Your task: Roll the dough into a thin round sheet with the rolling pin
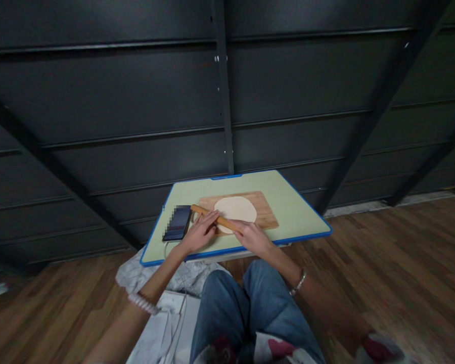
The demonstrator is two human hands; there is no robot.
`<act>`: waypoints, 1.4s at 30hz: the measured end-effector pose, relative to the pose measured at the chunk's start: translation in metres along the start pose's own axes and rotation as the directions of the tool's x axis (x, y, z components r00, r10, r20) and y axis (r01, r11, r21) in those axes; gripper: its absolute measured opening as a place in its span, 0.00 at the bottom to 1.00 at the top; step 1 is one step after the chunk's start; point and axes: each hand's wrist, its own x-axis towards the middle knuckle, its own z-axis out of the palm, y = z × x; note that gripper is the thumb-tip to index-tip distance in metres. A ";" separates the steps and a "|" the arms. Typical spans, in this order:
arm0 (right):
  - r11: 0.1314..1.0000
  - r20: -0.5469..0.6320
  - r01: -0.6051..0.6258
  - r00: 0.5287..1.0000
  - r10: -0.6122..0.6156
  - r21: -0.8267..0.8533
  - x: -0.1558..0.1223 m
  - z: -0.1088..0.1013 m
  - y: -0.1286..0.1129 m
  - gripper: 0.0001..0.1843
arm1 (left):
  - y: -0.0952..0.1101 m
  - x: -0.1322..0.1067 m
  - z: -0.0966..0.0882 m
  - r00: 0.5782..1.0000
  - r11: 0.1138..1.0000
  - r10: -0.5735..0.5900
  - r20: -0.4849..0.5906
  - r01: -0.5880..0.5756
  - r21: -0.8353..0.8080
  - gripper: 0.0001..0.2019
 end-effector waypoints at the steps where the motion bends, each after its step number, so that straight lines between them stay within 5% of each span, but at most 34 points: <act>1: 0.999 -0.004 0.020 1.000 -0.020 0.043 -0.002 -0.006 0.008 0.26 | 0.001 0.000 -0.002 1.000 1.000 -0.017 0.005 0.017 0.022 0.25; 9: 0.979 0.079 0.140 0.985 -0.153 0.148 -0.030 -0.044 0.073 0.19 | 0.016 -0.009 -0.004 0.999 0.969 -0.009 -0.049 0.021 0.245 0.23; 18: 0.982 0.085 0.187 0.979 -0.185 -0.019 -0.034 -0.040 0.097 0.23 | 0.057 -0.018 0.011 0.985 0.950 -0.094 -0.147 0.133 0.283 0.24; 26: 0.978 -0.097 0.056 0.992 -0.077 -0.203 0.008 -0.006 0.105 0.22 | 0.060 0.013 0.027 0.929 0.886 -0.293 -0.227 0.353 0.301 0.35; 32: 0.942 0.020 0.075 0.997 -0.072 -0.328 0.057 -0.002 0.124 0.25 | 0.059 0.039 0.020 0.898 0.809 -0.419 -0.134 0.436 0.394 0.34; 42: 0.915 0.019 0.042 0.999 -0.038 -0.401 0.124 0.017 0.127 0.25 | 0.031 0.061 0.020 0.841 0.728 -0.478 -0.255 0.542 0.421 0.28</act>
